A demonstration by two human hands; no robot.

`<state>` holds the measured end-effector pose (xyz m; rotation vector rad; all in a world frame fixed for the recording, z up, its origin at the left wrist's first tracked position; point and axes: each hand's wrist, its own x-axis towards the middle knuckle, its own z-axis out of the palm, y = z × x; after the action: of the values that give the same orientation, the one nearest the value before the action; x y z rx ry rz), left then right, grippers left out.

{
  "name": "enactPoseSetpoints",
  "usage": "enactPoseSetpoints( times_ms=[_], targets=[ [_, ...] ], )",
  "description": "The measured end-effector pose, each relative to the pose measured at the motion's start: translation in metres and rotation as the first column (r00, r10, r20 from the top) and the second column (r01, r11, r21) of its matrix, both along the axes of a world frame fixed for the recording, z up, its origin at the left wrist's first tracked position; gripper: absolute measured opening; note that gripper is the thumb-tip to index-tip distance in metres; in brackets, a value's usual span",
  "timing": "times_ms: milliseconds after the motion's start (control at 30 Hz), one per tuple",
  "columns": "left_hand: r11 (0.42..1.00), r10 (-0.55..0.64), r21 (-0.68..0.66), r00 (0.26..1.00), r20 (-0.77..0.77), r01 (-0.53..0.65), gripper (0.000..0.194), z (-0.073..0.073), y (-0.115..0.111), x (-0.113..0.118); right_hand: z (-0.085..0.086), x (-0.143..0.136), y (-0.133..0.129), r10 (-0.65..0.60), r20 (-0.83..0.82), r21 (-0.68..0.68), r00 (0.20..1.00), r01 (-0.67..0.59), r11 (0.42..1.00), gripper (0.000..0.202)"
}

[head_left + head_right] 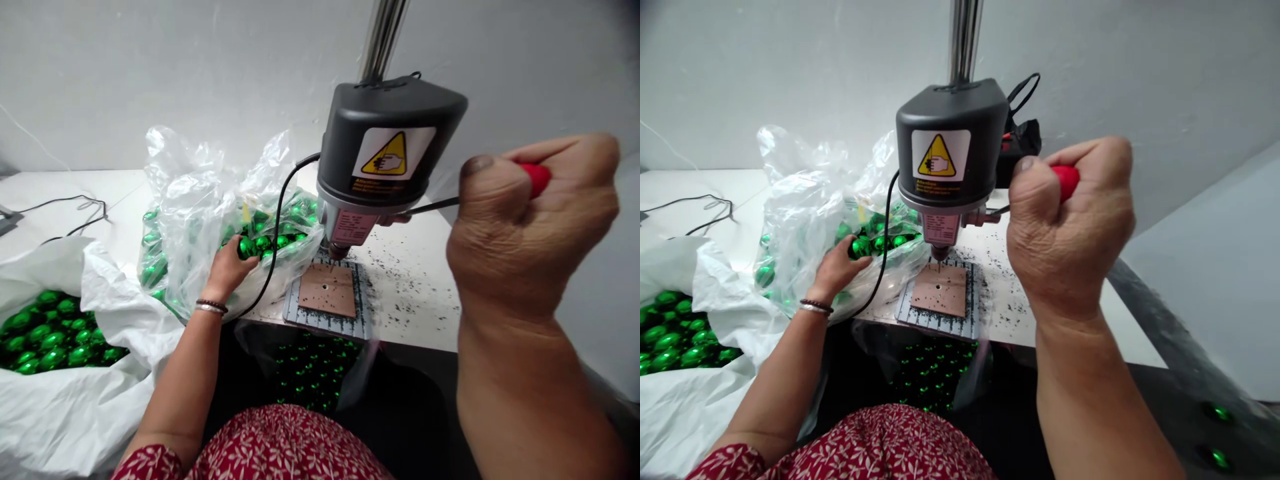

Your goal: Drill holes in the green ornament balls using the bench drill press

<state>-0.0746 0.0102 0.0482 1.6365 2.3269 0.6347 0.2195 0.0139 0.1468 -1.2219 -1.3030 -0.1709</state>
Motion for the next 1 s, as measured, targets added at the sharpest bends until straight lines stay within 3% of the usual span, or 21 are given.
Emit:
enactPoseSetpoints(
  times_ms=[67,100,167,233,267,367,500,633,867,1000],
  targets=[
    [0.984,-0.079,0.178,0.952,0.295,0.026,0.061,0.005,-0.011,0.009,-0.001,0.0,0.001,0.005,0.002,0.013,1.0,-0.005,1.0,0.024],
    [0.974,-0.147,0.221,0.879,0.453,0.049,0.064,0.004,-0.016,0.015,-0.001,0.0,0.001,0.006,0.002,0.024,1.0,-0.006,1.0,0.024],
    [0.968,-0.243,0.22,0.64,0.729,0.116,0.071,-0.001,-0.026,0.03,-0.003,0.0,0.002,0.008,0.008,0.048,1.0,-0.009,0.999,0.026],
    [0.969,-0.215,0.148,0.384,0.898,0.196,0.074,-0.012,-0.032,0.047,-0.005,0.001,0.003,0.015,0.027,0.069,1.0,-0.016,0.997,0.03],
    [0.969,-0.172,0.107,0.293,0.94,0.224,0.071,-0.018,-0.033,0.056,-0.006,0.001,0.003,0.017,0.041,0.082,0.999,-0.02,0.996,0.033],
    [0.973,-0.037,-0.004,0.173,0.984,0.232,0.055,-0.036,-0.03,0.079,-0.01,0.002,0.005,0.018,0.081,0.118,0.997,-0.027,0.993,0.038],
    [0.98,0.07,-0.102,0.181,0.981,0.172,0.042,-0.048,-0.019,0.096,-0.011,0.002,0.003,0.021,0.099,0.145,0.995,-0.035,0.989,0.037],
    [0.978,0.12,-0.155,0.236,0.964,0.139,0.046,-0.048,-0.011,0.105,-0.004,0.001,-0.001,0.071,0.071,0.076,0.995,-0.076,0.994,0.025],
    [0.971,0.039,-0.127,0.387,0.921,0.202,0.04,-0.04,-0.009,0.116,0.002,0.001,-0.004,0.119,-0.008,0.001,0.993,-0.119,0.993,0.021],
    [0.973,-0.033,-0.09,0.512,0.859,0.214,0.05,-0.039,-0.009,0.119,0.001,0.002,-0.005,0.131,0.03,-0.012,0.991,-0.131,0.991,0.021]
  ],
)
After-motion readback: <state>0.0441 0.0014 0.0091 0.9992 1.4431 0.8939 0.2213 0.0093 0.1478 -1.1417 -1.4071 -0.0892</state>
